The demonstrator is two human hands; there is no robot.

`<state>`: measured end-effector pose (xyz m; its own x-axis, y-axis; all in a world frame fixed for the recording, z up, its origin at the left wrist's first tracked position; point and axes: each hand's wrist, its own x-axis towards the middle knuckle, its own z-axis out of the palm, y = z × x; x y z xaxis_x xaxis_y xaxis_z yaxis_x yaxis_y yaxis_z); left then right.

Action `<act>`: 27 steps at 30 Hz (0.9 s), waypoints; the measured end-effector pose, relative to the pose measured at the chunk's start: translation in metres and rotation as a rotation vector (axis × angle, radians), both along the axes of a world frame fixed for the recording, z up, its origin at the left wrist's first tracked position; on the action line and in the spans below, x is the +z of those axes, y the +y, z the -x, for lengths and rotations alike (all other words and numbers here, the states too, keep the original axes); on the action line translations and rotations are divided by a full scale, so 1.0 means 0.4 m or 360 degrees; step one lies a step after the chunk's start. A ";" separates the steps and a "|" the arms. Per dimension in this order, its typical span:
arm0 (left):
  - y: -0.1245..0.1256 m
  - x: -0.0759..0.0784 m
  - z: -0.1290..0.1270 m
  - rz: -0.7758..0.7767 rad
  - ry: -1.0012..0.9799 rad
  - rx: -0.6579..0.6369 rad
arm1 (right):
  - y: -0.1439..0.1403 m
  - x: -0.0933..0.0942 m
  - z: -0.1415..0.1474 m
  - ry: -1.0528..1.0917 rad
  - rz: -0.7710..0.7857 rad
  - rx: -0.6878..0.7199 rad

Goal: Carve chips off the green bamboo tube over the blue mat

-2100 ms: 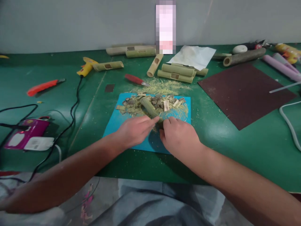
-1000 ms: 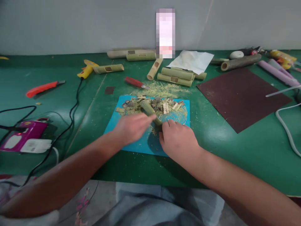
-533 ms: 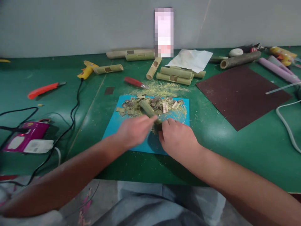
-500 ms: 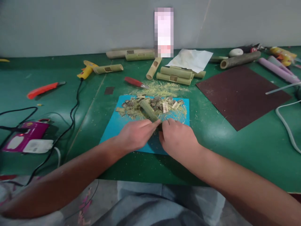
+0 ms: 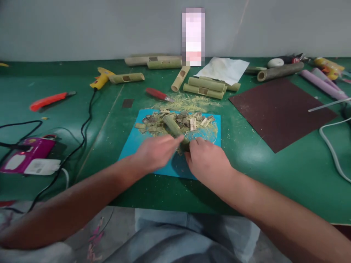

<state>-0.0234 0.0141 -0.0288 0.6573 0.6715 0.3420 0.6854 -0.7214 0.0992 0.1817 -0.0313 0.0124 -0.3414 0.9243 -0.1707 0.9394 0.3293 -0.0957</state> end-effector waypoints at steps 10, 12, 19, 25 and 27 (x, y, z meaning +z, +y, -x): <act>0.039 -0.010 0.021 -0.0045 -0.0090 0.0066 | -0.002 0.004 0.001 -0.0031 0.0012 -0.0012; 0.061 -0.010 0.029 -0.0064 -0.0169 0.0218 | -0.003 0.003 0.000 -0.0029 -0.0013 -0.0012; 0.087 -0.013 0.022 0.0057 -0.0257 0.0195 | 0.000 -0.007 0.001 -0.0019 -0.0048 -0.0005; 0.105 -0.015 0.046 -0.0020 -0.0379 0.0357 | 0.002 -0.003 0.002 -0.0028 -0.0046 -0.0034; 0.105 -0.017 0.046 -0.0043 -0.0345 0.0354 | 0.002 0.000 0.003 -0.0029 -0.0030 -0.0033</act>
